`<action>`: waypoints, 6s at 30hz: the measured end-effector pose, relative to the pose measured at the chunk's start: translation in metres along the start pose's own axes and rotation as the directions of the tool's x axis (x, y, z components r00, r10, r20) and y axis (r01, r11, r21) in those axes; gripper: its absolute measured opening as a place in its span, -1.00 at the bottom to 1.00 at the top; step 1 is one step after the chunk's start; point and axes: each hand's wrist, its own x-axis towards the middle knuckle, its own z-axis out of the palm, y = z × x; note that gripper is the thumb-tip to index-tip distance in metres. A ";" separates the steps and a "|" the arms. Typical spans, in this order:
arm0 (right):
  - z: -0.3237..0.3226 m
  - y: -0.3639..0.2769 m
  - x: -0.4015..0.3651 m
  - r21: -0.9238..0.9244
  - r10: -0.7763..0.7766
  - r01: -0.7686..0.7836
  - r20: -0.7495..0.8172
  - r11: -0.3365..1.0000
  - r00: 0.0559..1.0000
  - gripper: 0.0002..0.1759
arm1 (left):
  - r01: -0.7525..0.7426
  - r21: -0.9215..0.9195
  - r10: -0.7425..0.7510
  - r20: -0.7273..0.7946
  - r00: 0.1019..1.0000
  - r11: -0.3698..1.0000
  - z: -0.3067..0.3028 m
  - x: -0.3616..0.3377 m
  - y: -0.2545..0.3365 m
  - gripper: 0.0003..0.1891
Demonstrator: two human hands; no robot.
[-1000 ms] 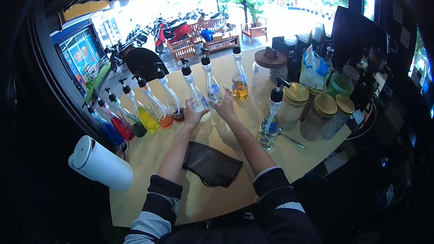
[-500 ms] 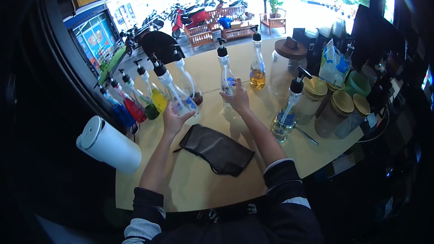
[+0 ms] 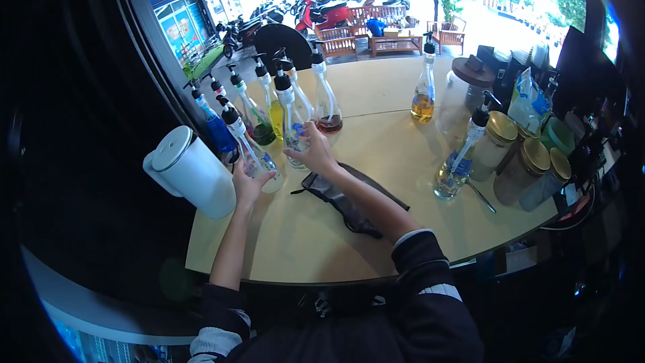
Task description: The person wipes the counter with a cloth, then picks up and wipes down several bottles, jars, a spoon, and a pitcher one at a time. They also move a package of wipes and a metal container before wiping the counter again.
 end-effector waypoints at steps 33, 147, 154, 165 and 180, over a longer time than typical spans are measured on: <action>-0.099 0.024 -0.124 -0.613 0.069 0.365 0.567 0.701 0.821 -0.39 | -0.433 -0.028 0.427 0.234 0.874 0.901 0.064 -0.065 0.045 -0.59; -0.273 -0.005 -0.148 -0.279 0.168 -0.319 -0.455 0.906 0.874 -0.26 | -0.415 -0.107 0.400 0.558 0.727 0.904 0.182 -0.058 0.047 -0.68; -0.249 0.001 -0.116 -0.361 0.057 -0.224 -0.419 0.905 0.906 -0.35 | -0.307 -0.166 0.348 0.496 0.795 0.937 0.182 -0.061 0.048 -0.70; -0.164 0.042 0.003 -0.269 0.027 -0.114 -0.308 0.956 0.951 -0.37 | -0.268 -0.144 0.304 0.491 0.817 0.953 0.182 -0.060 0.050 -0.73; -0.102 0.085 0.078 -0.222 0.016 -0.081 -0.280 0.972 0.960 -0.36 | -0.234 -0.165 0.285 0.466 0.838 0.958 0.182 -0.058 0.046 -0.73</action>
